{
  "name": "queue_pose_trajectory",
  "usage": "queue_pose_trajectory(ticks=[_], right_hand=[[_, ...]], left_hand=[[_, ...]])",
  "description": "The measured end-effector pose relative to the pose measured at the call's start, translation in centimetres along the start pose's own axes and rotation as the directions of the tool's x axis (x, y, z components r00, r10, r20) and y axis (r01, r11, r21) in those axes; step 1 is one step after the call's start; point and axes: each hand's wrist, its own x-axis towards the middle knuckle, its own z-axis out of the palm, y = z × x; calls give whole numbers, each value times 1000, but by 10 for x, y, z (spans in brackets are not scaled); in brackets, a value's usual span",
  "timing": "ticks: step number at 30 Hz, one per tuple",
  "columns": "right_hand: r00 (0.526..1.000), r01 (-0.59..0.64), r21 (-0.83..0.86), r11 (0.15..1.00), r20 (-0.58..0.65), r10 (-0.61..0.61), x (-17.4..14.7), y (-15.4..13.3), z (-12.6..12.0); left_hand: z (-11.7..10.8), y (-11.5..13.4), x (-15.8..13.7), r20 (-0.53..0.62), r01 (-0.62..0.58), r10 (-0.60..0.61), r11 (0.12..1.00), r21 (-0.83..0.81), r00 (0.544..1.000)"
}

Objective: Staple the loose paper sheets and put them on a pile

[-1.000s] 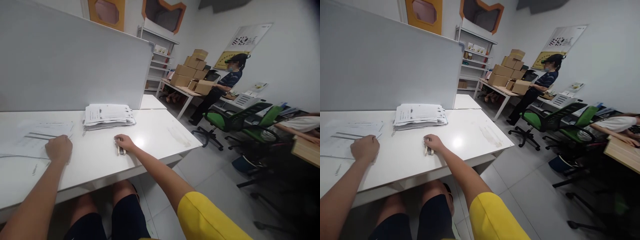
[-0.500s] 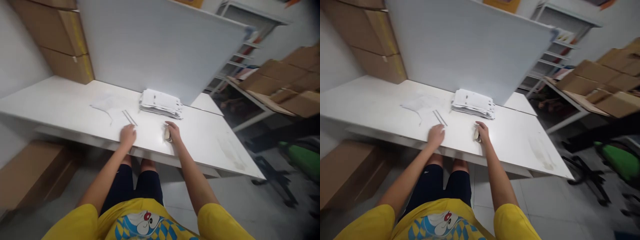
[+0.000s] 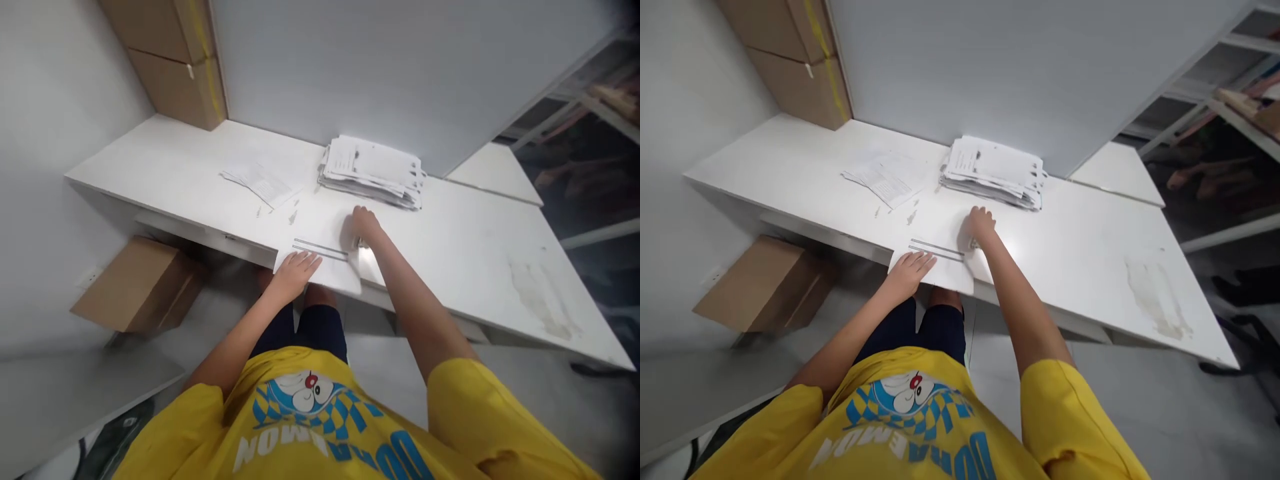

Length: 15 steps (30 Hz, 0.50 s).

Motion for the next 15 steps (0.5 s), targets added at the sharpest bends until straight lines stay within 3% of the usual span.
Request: queue_pose_trajectory(ticks=[3, 8, 15], right_hand=[[997, -81, -39, 996, -15, 80, 4, -9, 5], [995, -96, -53, 994, -9, 96, 2, -14, 5], [995, -87, 7, 996, 44, 86, -12, -24, -9]], left_hand=[[9, 15, -7, -43, -31, 29, 998, -53, 999], [30, 42, -19, -98, -47, 39, 995, -83, 994], [54, 79, -8, -163, -181, 177, 984, -6, 971]])
